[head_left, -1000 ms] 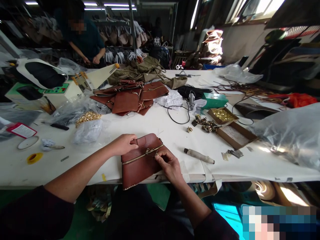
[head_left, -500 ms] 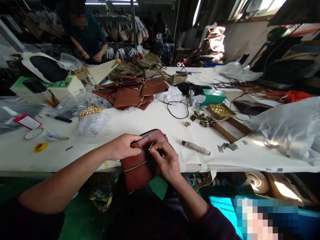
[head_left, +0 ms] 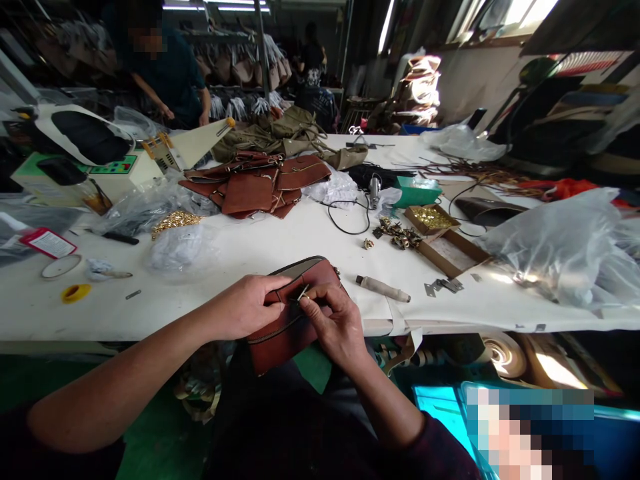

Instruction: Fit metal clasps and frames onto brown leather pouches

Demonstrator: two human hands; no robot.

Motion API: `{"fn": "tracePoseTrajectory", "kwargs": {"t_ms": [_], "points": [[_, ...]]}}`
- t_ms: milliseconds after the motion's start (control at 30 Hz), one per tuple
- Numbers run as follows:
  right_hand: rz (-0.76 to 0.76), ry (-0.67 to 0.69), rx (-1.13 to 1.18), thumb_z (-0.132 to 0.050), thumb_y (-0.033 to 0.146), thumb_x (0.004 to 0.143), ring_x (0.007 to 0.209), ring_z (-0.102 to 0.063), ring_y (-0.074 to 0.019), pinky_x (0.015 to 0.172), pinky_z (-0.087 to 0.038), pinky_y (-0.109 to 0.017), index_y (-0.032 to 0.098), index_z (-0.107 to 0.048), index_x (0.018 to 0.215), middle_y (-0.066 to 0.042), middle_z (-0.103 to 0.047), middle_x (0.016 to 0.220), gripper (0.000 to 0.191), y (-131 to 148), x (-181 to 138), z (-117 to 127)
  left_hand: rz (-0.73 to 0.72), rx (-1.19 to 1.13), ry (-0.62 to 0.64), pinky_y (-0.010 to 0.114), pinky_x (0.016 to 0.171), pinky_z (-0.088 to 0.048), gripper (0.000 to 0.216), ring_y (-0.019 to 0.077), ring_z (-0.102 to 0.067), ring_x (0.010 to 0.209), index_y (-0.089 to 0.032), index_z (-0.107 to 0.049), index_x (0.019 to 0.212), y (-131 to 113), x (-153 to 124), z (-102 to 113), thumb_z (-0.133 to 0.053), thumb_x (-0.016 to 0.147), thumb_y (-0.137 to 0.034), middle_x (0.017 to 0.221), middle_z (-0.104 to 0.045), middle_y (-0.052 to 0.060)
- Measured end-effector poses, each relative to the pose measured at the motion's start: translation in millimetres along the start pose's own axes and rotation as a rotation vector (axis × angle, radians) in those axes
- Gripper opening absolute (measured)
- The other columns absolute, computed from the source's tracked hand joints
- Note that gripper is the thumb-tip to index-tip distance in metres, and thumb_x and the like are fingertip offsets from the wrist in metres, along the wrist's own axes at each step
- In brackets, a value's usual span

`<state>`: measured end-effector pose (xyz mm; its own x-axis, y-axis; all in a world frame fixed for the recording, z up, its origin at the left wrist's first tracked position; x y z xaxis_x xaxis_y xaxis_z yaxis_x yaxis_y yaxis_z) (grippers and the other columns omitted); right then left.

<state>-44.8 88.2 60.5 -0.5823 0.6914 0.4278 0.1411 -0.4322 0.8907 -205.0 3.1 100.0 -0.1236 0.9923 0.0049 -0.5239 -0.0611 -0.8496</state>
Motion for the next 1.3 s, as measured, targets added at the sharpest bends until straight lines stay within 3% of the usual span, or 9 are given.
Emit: {"fn": "tracePoseTrajectory", "kwargs": {"t_ms": [133,367,567,767,967,1133,1300], "points": [[-0.027,0.018,-0.008,-0.072,0.034,0.102,0.082,-0.065,-0.02,0.078,-0.051,-0.034,0.024,-0.072,0.091,-0.002,-0.073,0.088,0.015,6,-3,3,-0.054,0.118,-0.002,0.029,0.083,-0.061,0.028,0.0241,-0.077,0.089,-0.024,-0.081,0.11,-11,-5,-4,-0.067,0.086,-0.024,0.086,-0.081,0.0],[0.032,0.095,-0.011,-0.07,0.032,0.103,0.084,-0.064,-0.0197,0.081,-0.051,-0.034,0.024,-0.069,0.091,-0.003,-0.071,0.089,0.015,17,-6,8,-0.122,0.159,-0.029,0.027,0.082,-0.061,0.033,0.0225,-0.076,0.086,-0.024,-0.081,0.115,-25,-11,-11,-0.064,0.087,-0.018,0.088,-0.081,0.001],[0.032,0.245,-0.005,-0.068,0.032,0.105,0.087,-0.063,-0.019,0.082,-0.05,-0.033,0.022,-0.067,0.095,-0.004,-0.069,0.094,0.014,24,-5,12,-0.077,0.229,0.041,0.027,0.091,-0.059,0.04,0.0214,-0.077,0.094,-0.023,-0.079,0.124,-30,-15,-16,-0.061,0.09,-0.018,0.098,-0.083,0.001],[0.014,0.244,0.0,-0.068,0.033,0.105,0.087,-0.063,-0.0193,0.082,-0.05,-0.032,0.023,-0.066,0.094,-0.004,-0.069,0.093,0.016,25,-6,15,-0.059,0.202,0.03,0.028,0.099,-0.057,0.046,0.0214,-0.077,0.101,-0.023,-0.074,0.136,-27,-13,-23,-0.058,0.093,-0.016,0.1,-0.082,0.001],[-0.088,0.221,0.055,-0.069,0.035,0.104,0.082,-0.061,-0.0172,0.077,-0.048,-0.03,0.022,-0.066,0.092,-0.001,-0.068,0.089,0.019,12,-10,17,-0.098,0.269,-0.008,0.029,0.104,-0.056,0.037,0.0228,-0.077,0.106,-0.023,-0.077,0.125,-28,-13,-27,-0.058,0.093,-0.016,0.103,-0.082,0.002],[-0.009,0.265,0.021,-0.069,0.031,0.104,0.088,-0.064,-0.0186,0.081,-0.049,-0.031,0.022,-0.067,0.095,-0.003,-0.069,0.095,0.013,21,-9,19,-0.149,0.373,0.016,0.031,0.103,-0.057,0.048,0.0238,-0.078,0.106,-0.024,-0.074,0.135,-33,-14,-32,-0.054,0.093,-0.012,0.118,-0.082,0.005],[-0.037,0.285,0.009,-0.07,0.032,0.103,0.085,-0.063,-0.0181,0.08,-0.049,-0.031,0.022,-0.068,0.093,-0.003,-0.07,0.092,0.015,23,-2,22,-0.08,0.248,0.055,0.029,0.1,-0.057,0.046,0.024,-0.078,0.105,-0.025,-0.076,0.133,-35,-10,-26,-0.061,0.09,-0.016,0.111,-0.084,0.003]]}}
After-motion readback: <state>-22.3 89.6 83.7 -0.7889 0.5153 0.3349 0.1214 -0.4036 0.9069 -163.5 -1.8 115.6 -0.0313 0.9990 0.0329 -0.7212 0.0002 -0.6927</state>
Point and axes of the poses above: each hand's wrist, its own x-axis towards the middle knuckle, its own z-axis out of the back of the hand, y = z × x, the point moved 6 cm from there along x, towards the middle knuckle
